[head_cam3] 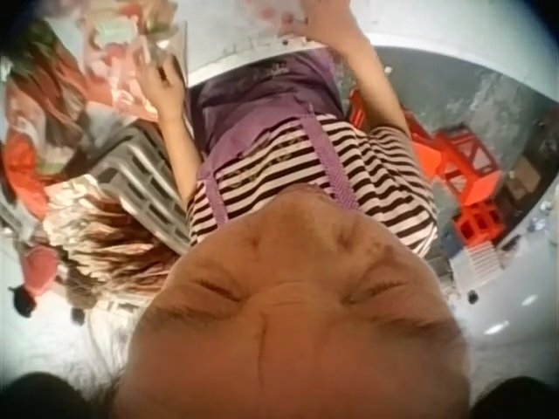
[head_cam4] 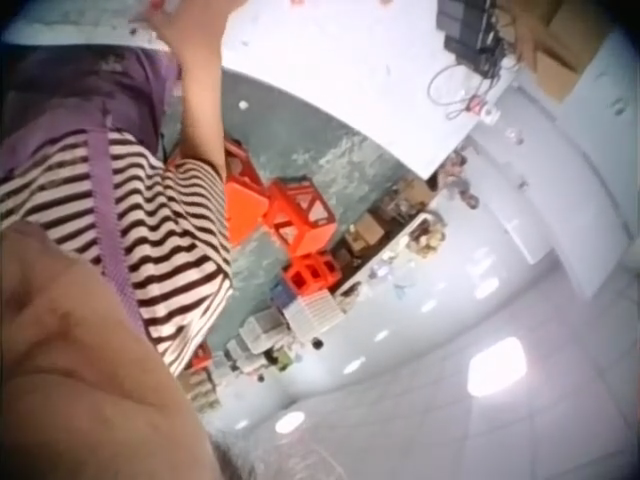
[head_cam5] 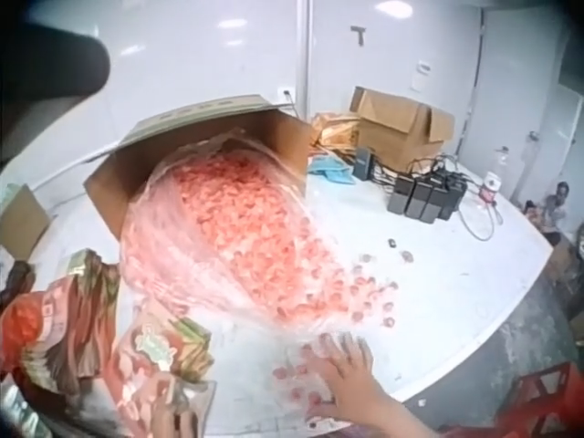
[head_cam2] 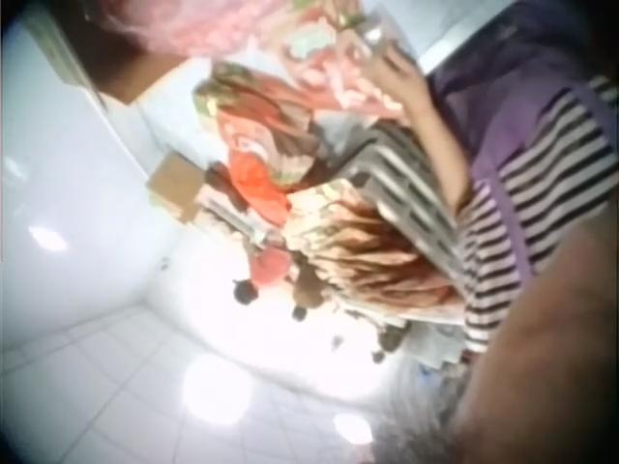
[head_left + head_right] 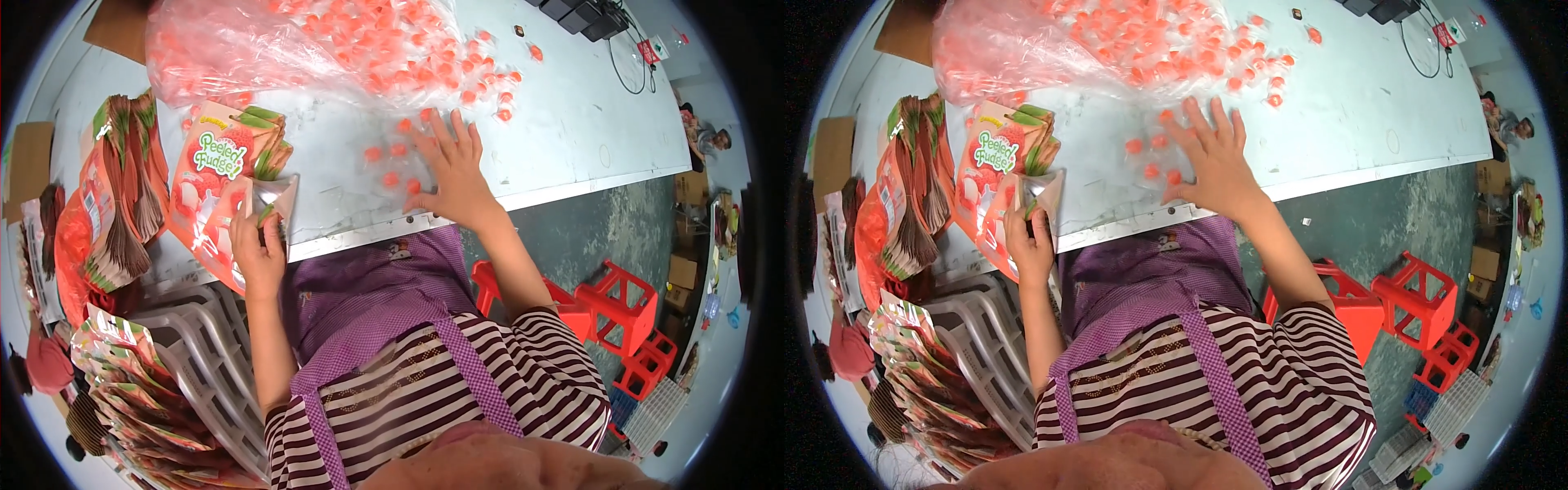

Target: Manually picking up individual small candies and placing them into plastic packaging bags before stacking them on a tray.

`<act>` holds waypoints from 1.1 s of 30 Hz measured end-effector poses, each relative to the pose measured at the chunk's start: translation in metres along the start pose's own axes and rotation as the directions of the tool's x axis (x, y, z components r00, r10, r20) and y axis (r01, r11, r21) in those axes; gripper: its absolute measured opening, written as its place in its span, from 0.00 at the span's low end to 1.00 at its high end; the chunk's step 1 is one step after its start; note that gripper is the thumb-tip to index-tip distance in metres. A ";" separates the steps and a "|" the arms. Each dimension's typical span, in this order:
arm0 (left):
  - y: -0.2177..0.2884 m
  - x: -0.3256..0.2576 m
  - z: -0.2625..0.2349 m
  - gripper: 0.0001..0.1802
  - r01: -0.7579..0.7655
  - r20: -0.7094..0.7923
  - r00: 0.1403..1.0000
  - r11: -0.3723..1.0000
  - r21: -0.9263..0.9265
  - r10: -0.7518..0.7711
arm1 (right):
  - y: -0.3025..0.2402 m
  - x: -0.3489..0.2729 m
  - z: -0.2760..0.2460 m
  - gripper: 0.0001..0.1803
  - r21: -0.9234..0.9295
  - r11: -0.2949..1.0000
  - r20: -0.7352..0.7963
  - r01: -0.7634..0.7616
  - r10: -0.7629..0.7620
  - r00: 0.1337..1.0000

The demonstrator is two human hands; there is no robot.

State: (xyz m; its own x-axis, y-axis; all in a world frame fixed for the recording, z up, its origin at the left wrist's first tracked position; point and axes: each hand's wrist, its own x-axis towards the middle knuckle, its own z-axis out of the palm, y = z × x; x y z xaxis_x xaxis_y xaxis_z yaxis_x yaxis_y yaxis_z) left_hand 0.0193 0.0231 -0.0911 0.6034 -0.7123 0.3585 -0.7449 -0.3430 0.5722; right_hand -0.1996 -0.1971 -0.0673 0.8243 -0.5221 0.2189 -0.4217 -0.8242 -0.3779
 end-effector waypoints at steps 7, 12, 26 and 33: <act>0.001 0.001 0.001 0.07 -0.037 -0.023 0.999 0.999 0.012 0.038 | 0.011 0.023 0.008 0.51 0.061 0.998 0.083 0.013 -0.018 0.996; -0.001 0.001 0.001 0.07 -0.025 -0.004 1.000 1.000 0.008 0.025 | -0.020 0.032 0.041 0.46 0.046 0.992 0.027 0.119 -0.121 0.992; -0.003 0.002 0.003 0.07 -0.094 -0.042 0.994 0.994 0.060 0.096 | 0.098 0.002 -0.012 0.13 -0.163 0.951 -0.431 -0.264 0.173 0.886; -0.003 0.002 0.003 0.07 -0.123 -0.055 0.990 0.990 0.064 0.127 | 0.035 -0.005 0.001 0.20 0.080 0.994 -0.276 -0.081 0.100 0.956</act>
State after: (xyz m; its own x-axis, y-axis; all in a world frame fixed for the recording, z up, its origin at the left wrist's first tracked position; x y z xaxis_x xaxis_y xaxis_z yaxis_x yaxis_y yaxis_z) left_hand 0.0221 0.0215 -0.0945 0.5186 -0.7154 0.4682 -0.8304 -0.2911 0.4751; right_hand -0.2177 -0.2232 -0.0829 0.6416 -0.6419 0.4198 -0.4553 -0.7592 -0.4651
